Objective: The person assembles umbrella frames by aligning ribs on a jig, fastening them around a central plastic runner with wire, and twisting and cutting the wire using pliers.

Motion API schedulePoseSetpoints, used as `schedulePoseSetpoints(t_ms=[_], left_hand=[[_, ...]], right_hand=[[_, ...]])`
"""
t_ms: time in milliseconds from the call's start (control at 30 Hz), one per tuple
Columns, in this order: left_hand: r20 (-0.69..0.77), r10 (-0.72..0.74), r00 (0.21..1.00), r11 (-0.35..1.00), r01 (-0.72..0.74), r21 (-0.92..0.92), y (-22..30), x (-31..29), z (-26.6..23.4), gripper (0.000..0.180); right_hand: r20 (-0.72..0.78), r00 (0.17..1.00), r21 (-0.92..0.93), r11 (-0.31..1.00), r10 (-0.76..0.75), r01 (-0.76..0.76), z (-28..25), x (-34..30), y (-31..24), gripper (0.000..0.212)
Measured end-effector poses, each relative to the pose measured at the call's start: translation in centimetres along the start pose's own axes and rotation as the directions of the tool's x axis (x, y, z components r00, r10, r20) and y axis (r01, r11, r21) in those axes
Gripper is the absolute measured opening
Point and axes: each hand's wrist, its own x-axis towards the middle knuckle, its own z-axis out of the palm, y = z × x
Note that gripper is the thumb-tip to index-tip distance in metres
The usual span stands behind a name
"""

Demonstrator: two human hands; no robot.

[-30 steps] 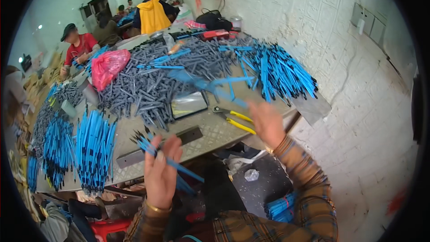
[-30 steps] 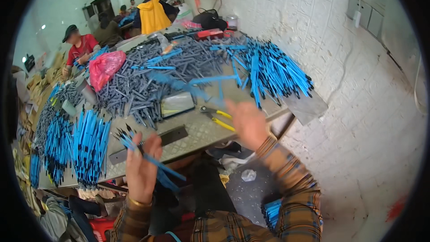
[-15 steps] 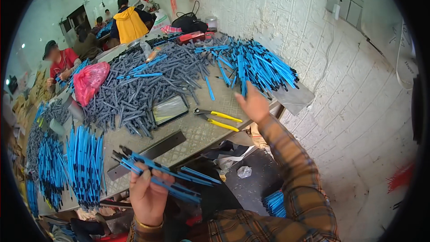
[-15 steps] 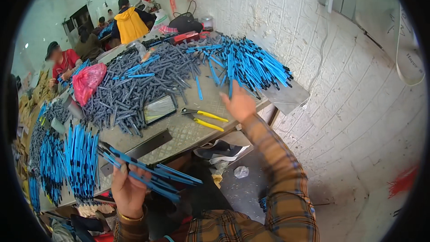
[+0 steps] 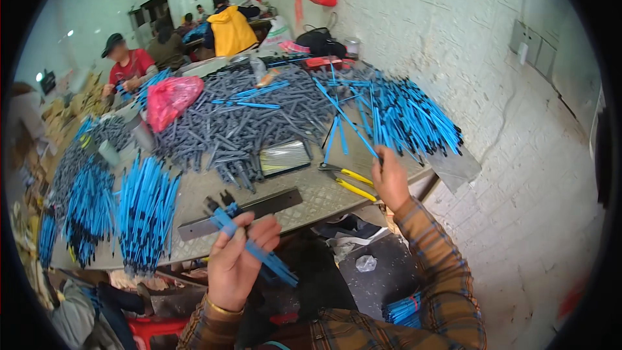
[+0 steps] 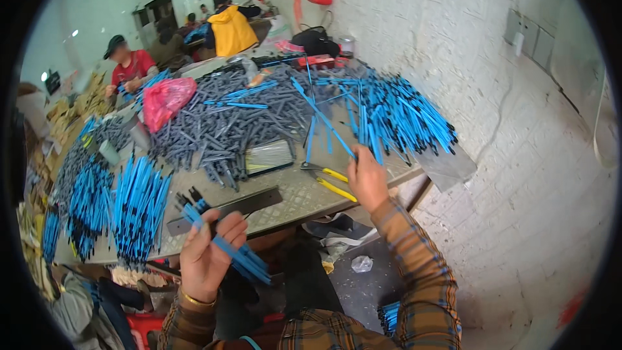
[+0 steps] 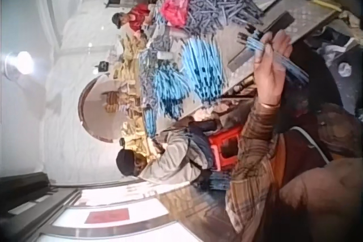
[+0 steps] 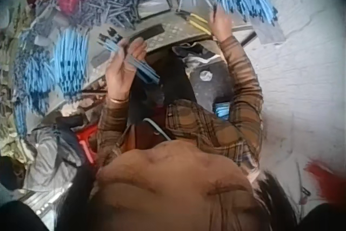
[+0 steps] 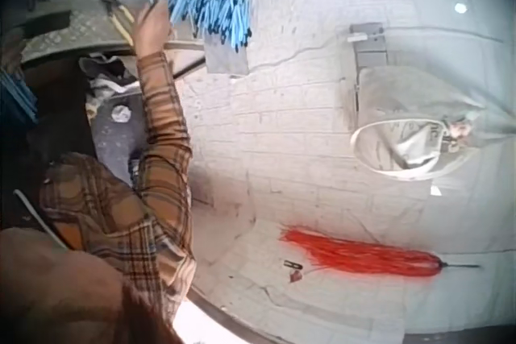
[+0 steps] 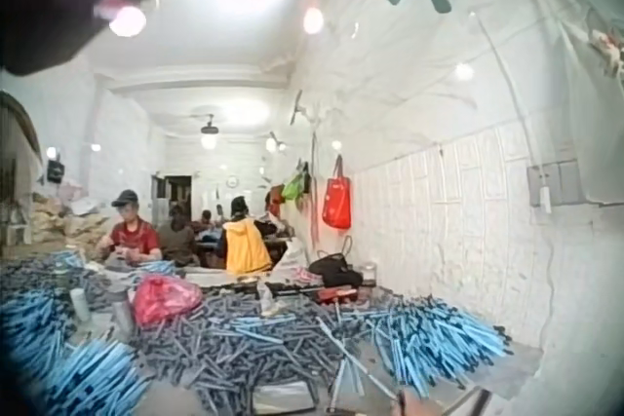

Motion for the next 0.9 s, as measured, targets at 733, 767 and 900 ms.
schedulePoseSetpoints(t_ms=[733,767,900], left_hand=[[-0.202,0.484,0.852,0.875,-0.476,0.09,-0.2,0.9,-0.6,0.018],[-0.214,0.486,0.847,0.874,-0.473,0.111,-0.4,1.0,-0.5,0.019],[-0.154,0.571,0.807,0.802,-0.507,0.316,-1.3,0.8,-1.3,0.019]], right_hand=[[0.272,0.875,0.491,0.84,-0.4,0.232,-2.0,-8.6,-11.9,0.018],[0.262,0.887,0.514,0.833,-0.38,0.205,-2.1,-8.7,-11.6,0.018],[0.323,0.847,0.489,0.841,-0.421,0.232,-2.3,-9.3,-12.9,0.019]])
